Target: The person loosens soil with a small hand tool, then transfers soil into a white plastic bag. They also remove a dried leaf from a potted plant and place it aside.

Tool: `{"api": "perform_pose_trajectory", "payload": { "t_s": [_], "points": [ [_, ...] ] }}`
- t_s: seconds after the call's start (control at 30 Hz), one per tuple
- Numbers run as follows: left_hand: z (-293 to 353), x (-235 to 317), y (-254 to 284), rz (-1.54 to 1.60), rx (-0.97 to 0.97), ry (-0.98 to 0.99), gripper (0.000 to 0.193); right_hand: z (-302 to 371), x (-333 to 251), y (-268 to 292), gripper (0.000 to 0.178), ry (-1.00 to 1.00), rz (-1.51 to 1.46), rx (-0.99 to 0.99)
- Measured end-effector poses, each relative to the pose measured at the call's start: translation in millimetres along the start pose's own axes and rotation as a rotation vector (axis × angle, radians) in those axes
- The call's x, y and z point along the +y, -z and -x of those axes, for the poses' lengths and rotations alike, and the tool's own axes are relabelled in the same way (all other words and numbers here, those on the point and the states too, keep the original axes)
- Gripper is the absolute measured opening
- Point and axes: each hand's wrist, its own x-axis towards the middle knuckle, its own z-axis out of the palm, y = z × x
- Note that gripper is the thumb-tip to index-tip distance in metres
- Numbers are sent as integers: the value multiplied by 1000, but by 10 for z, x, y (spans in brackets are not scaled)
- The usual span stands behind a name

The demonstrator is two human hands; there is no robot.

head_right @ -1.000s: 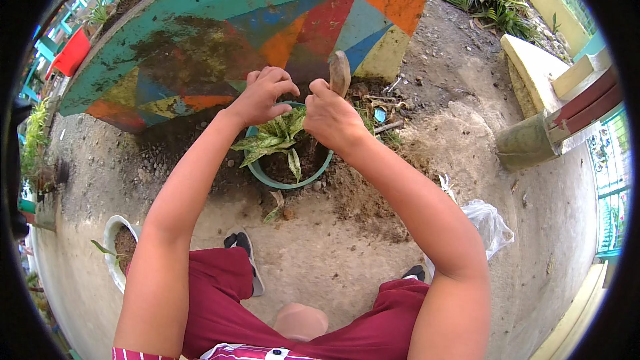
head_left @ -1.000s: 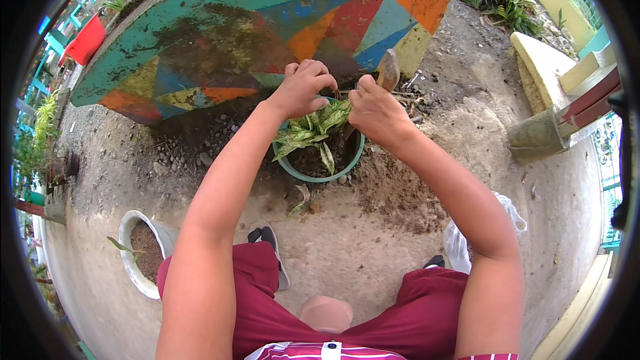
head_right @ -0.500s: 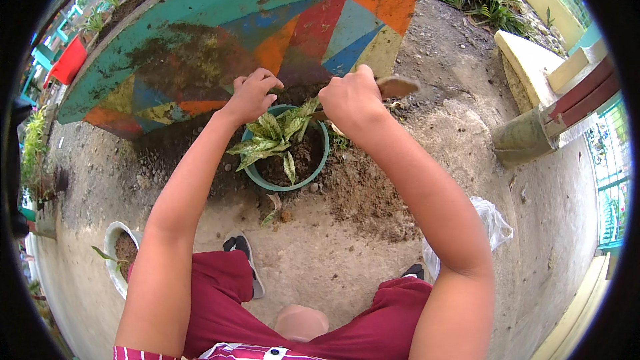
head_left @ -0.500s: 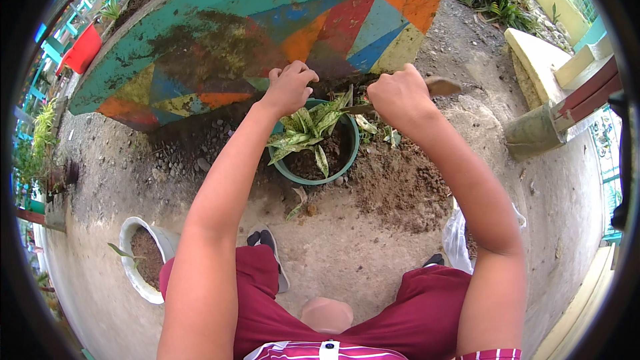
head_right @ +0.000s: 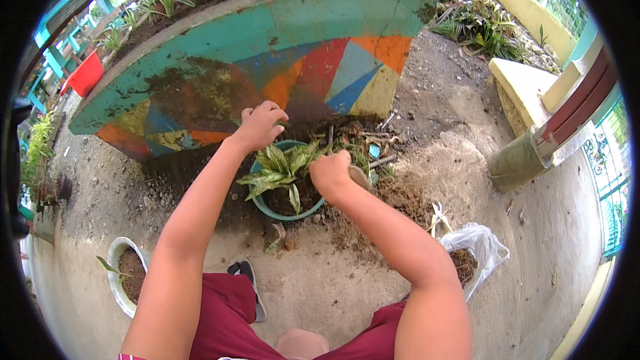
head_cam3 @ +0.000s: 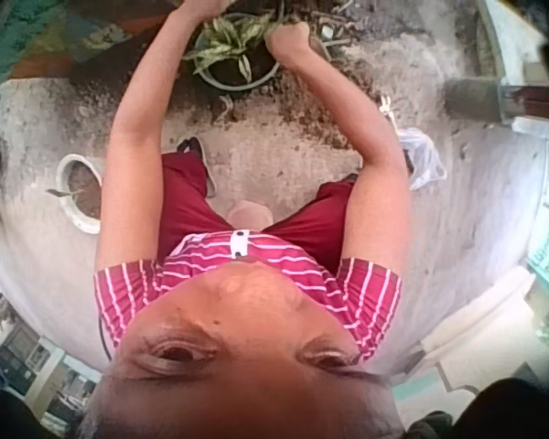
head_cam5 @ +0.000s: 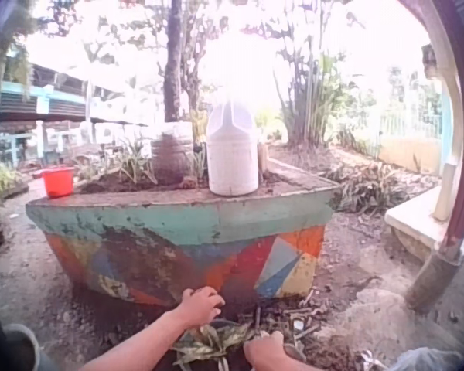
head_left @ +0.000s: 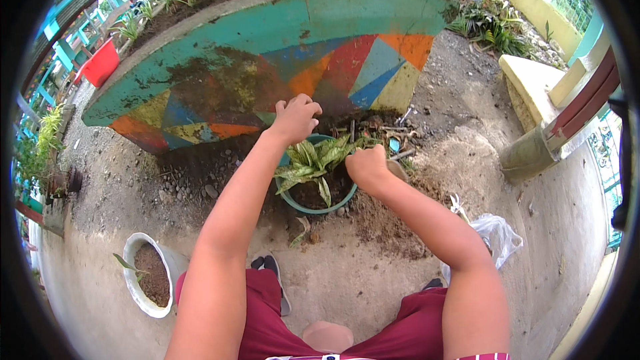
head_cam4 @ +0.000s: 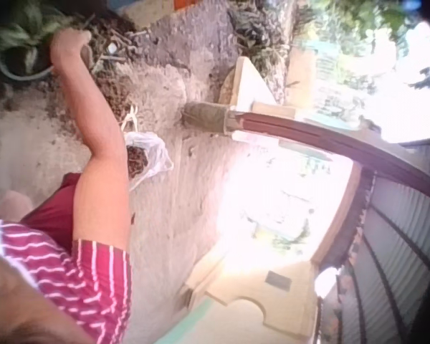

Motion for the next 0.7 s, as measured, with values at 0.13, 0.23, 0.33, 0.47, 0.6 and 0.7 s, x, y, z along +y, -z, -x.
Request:
{"api": "perform_pose_trajectory", "payload": {
  "t_s": [0.13, 0.23, 0.33, 0.47, 0.6, 0.7],
  "points": [
    [33, -19, 250, 40, 117, -18, 31, 294, 364, 646, 18, -115, -227, 1],
    [-25, 81, 300, 65, 243, -28, 35, 352, 787, 733, 30, -258, -316, 78],
    [-124, 262, 293, 46, 421, -35, 40, 348, 971, 450, 30, -392, -446, 95],
    [-599, 495, 735, 140, 733, -57, 43, 374, 1146, 25, 30, -422, -445, 52],
    [-1179, 699, 1357, 120, 925, 30, 50, 451, 1230, -80, 32, -435, -570, -66],
    [-1611, 811, 1867, 241, 991, 87, 60, 394, 1416, -161, 33, -498, -672, -49]
  ]
}}
